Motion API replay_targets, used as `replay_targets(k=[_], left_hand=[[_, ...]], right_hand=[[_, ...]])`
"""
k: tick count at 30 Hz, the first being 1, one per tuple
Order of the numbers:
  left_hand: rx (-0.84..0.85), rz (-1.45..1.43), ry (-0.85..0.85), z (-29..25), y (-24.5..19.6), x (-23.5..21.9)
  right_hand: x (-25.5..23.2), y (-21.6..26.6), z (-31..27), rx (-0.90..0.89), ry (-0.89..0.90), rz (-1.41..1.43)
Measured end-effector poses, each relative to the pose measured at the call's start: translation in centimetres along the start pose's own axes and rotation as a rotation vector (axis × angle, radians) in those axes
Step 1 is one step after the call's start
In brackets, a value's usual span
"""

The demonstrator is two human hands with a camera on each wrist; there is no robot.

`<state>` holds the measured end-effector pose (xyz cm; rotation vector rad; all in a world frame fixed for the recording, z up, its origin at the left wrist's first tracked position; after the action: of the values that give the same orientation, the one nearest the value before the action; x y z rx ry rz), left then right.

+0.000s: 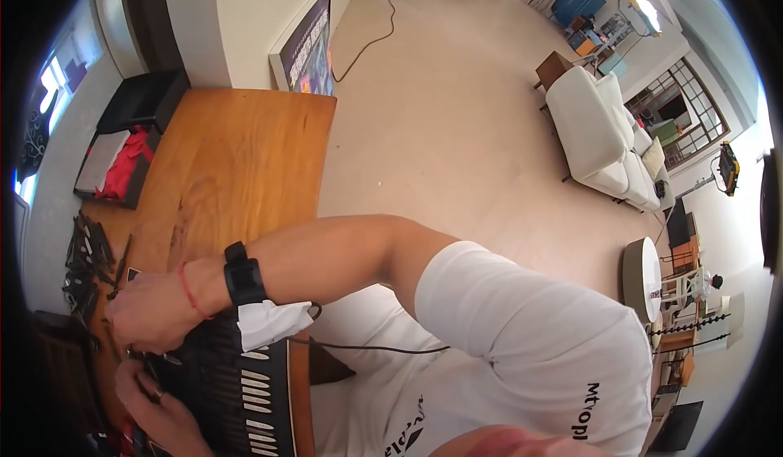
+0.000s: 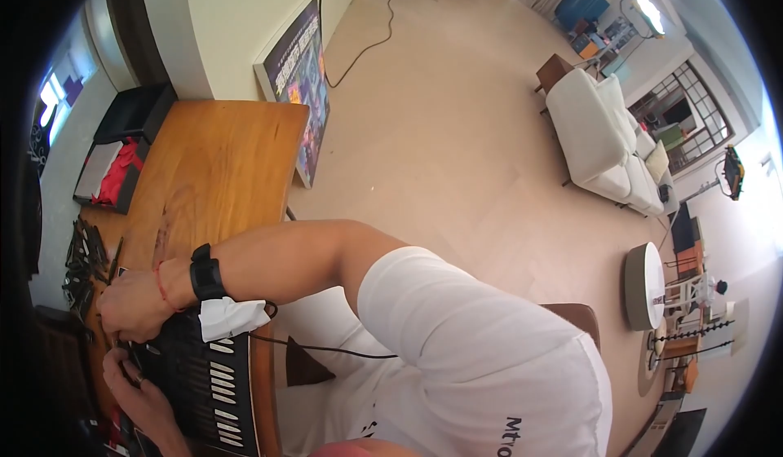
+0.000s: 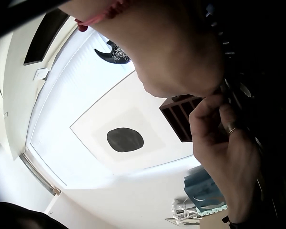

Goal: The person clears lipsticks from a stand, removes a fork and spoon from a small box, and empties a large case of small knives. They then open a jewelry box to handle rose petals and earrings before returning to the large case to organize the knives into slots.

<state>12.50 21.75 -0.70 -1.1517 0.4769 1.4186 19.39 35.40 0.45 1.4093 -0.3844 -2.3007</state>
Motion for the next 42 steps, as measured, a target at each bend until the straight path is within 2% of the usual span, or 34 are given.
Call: replay_targets(k=[2,3,5,6,8,17,21,23,27,29,32,33,35,42], left_hand=[[-0.223,-0.139,0.050,-0.3,2.6,0.4],[-0.226,-0.136,0.052,-0.3,3.0,0.4],[-0.080,-0.158,-0.095,0.2,1.8,-1.1],[-0.081,-0.157,-0.096,0.1,1.6,-1.3],[-0.114,-0.210,-0.186,-0.1,0.8,-2.3],[-0.141,-0.306,-0.206,0.6,-1.6,-2.2],[-0.191,-0.248,-0.134,0.3,-0.7,-2.0],[-0.181,-0.268,-0.087,0.4,-1.3,-1.9],[-0.224,-0.254,-0.086,0.5,-1.2,-1.8],[-0.202,-0.329,-0.135,0.5,-1.0,-1.9],[-0.189,-0.335,-0.153,0.5,-1.2,-1.9],[-0.190,-0.336,-0.155,0.4,-1.1,-2.0],[-0.249,-0.383,-0.142,0.2,-0.6,-1.8],[-0.262,-0.413,-0.114,0.2,0.0,-1.7]], right_hand=[[-0.4,0.1,0.1,-0.002,-0.051,0.015],[-0.4,0.2,0.2,-0.003,-0.050,0.020],[-1.9,0.4,0.1,-0.037,-0.207,0.174],[-2.0,0.5,0.1,-0.038,-0.206,0.175],[-3.9,0.6,-0.3,-0.078,-0.378,0.422],[-3.9,-0.8,-0.1,-0.002,-0.442,0.594],[-4.1,-1.5,0.0,0.075,-0.451,0.600],[-4.0,-2.2,0.0,0.148,-0.429,0.805],[-4.0,-3.5,0.3,0.160,-0.483,0.895],[-3.7,-4.0,0.2,0.265,-0.422,0.940],[-3.5,-3.7,0.1,0.287,-0.335,0.979],[-3.5,-3.8,0.1,0.286,-0.333,0.977],[-3.5,-2.7,0.4,0.152,-0.268,0.902],[-3.6,-1.6,0.0,0.155,-0.211,0.980]])
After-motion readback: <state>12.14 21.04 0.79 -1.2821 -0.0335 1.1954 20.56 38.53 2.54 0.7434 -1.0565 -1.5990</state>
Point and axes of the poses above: each hand's wrist, its own z-axis towards the middle knuckle, its own x-axis out of the palm, y = z × x, the point moved 9 cm from there along z, towards the middle knuckle, and after that the axes turned 3 degrees about -z, right-handed, at the moved point
